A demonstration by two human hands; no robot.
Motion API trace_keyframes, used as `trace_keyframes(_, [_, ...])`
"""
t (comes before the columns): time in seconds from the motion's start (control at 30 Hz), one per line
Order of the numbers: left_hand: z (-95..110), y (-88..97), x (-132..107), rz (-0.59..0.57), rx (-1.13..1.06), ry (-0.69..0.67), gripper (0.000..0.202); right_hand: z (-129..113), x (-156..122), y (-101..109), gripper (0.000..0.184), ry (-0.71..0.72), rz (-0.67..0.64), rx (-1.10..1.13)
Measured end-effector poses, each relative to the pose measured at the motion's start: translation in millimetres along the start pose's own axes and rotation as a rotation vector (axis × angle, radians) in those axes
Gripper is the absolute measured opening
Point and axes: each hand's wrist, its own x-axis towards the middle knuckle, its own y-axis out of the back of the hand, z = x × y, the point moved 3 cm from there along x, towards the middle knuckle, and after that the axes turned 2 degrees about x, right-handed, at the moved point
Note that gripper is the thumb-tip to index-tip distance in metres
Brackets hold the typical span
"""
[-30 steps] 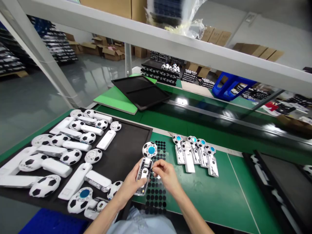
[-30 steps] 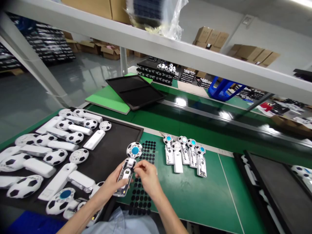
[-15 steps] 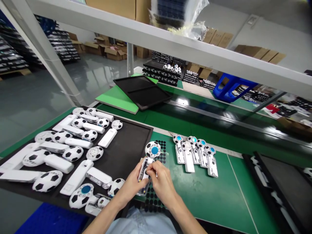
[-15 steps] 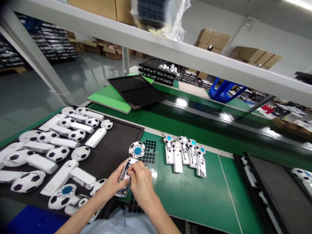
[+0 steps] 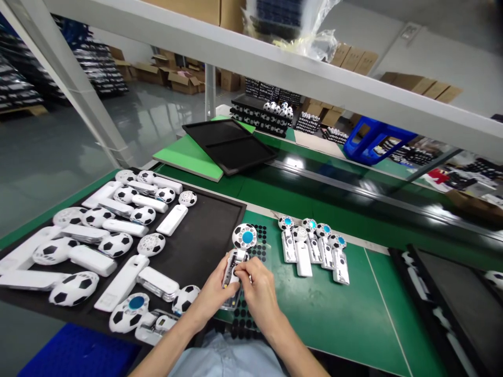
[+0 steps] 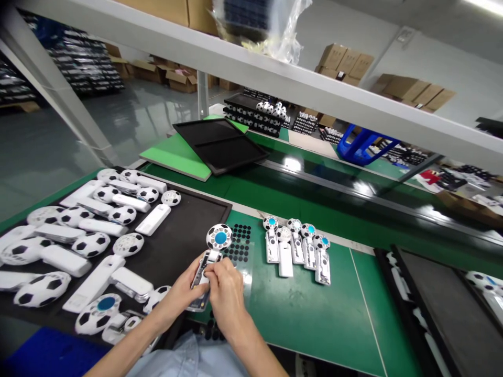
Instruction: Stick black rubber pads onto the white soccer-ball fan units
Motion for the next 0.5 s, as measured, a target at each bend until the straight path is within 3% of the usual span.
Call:
trace_keyframes(0.23, [-4, 0.2, -2, 0.024, -0.222, 0.033, 0.06, 7, -15, -3, 0.042, 0.079, 0.081, 0.089])
trace_keyframes(0.4, [-14, -3.2, -2, 0.188, -0.377, 0.311, 0.064, 5, -24, -9, 0.044, -0.094, -0.042, 0.286])
trace_keyframes(0.5, [-15, -10.4, 4, 0.275, -0.338, 0.402, 0.057, 11, -38, -19, 0.05, -0.251, 0.037, 0.298])
